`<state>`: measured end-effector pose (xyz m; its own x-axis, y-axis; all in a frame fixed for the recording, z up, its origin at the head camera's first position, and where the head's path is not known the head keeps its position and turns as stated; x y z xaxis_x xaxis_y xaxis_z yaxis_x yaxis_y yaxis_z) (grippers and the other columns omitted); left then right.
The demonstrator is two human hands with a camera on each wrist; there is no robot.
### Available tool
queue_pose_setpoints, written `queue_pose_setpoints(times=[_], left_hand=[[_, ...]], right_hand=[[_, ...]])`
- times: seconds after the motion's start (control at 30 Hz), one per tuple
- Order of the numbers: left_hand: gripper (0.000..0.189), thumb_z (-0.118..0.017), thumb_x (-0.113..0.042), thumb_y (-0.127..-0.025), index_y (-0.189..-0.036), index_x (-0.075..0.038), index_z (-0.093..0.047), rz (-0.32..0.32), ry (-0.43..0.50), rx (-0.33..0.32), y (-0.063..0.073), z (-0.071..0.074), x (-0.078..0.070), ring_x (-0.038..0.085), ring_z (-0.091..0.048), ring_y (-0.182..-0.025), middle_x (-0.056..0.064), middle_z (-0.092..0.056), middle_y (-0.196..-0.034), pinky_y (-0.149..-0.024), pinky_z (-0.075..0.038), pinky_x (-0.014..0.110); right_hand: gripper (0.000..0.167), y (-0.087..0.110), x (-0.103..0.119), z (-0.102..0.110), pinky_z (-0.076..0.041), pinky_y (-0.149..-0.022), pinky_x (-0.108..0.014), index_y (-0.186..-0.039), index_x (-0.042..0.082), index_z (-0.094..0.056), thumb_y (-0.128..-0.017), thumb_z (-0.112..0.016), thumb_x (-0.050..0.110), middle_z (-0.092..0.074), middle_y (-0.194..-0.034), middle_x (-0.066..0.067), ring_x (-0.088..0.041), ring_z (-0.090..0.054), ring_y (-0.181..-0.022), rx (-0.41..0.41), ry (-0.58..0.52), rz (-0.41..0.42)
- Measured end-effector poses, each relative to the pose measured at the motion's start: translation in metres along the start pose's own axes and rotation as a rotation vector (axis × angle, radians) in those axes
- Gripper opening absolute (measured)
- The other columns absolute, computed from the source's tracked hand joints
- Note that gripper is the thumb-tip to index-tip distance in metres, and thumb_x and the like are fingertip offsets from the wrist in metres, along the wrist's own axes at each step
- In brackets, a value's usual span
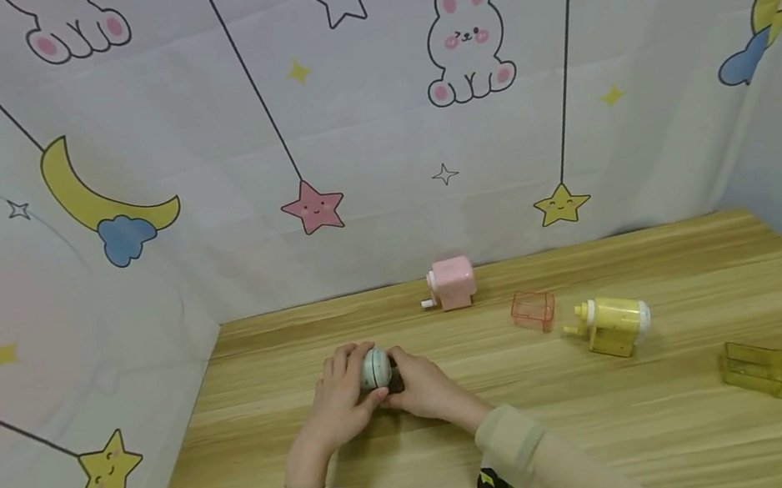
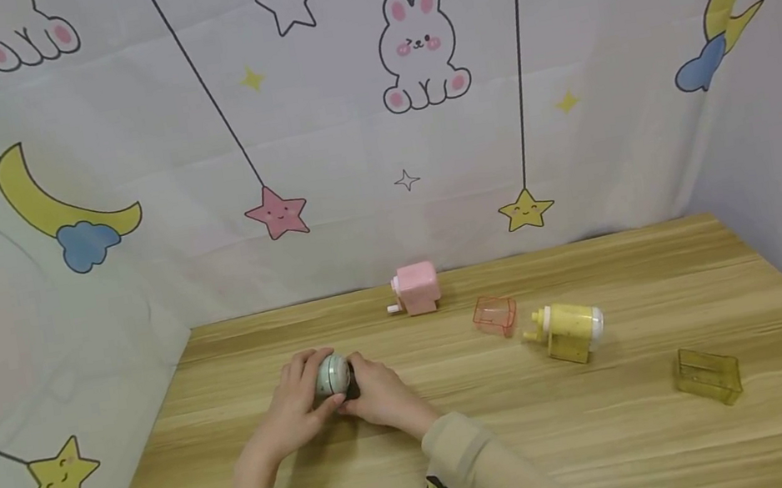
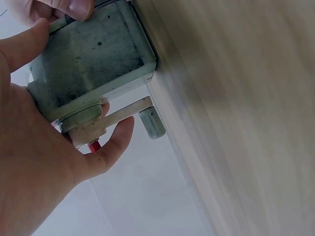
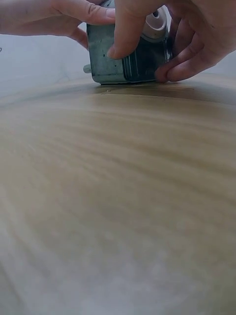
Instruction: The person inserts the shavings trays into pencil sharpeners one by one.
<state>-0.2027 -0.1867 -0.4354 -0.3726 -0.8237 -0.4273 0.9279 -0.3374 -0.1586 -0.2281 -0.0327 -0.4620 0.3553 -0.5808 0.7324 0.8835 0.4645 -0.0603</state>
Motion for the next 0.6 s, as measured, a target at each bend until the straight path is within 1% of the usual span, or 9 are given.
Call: queue_pose_setpoints(times=[0.4,0.6], left_hand=[[0.065,-0.067,-0.028,-0.090,-0.145,-0.012,-0.036,0.014,0.017,0.011,0.0001,0.0008,-0.0003,0.037,-0.038,-0.128,0.015,-0.037,-0.143,-0.094,-0.041,0.059],[0.065,-0.067,-0.027,-0.090,-0.145,-0.012,-0.036,0.019,0.014,0.014,0.0001,0.0016,-0.0011,0.037,-0.038,-0.129,0.015,-0.036,-0.144,-0.094,-0.041,0.059]], right_hand=[[0.063,-0.0004,0.0016,0.0000,-0.052,-0.077,-0.033,-0.132,0.002,-0.046,-0.083,-0.075,0.028,-0.064,-0.120,-0.016,-0.022,-0.064,-0.095,-0.006,-0.003,-0.004],[0.063,-0.0014,0.0013,-0.0008,-0.051,-0.075,-0.032,-0.132,0.002,-0.046,-0.083,-0.076,0.029,-0.064,-0.119,-0.016,-0.021,-0.063,-0.093,-0.004,0.000,-0.012]])
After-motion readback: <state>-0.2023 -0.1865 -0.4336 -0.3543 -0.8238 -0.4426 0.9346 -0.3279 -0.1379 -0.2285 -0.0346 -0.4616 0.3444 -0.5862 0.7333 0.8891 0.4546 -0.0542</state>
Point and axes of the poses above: each hand's wrist, its own y-axis away from the middle knuckle, its own z-axis out of the back of the hand, x = y × z, the point moved 2 cm from there along -y, towards the middle knuckle
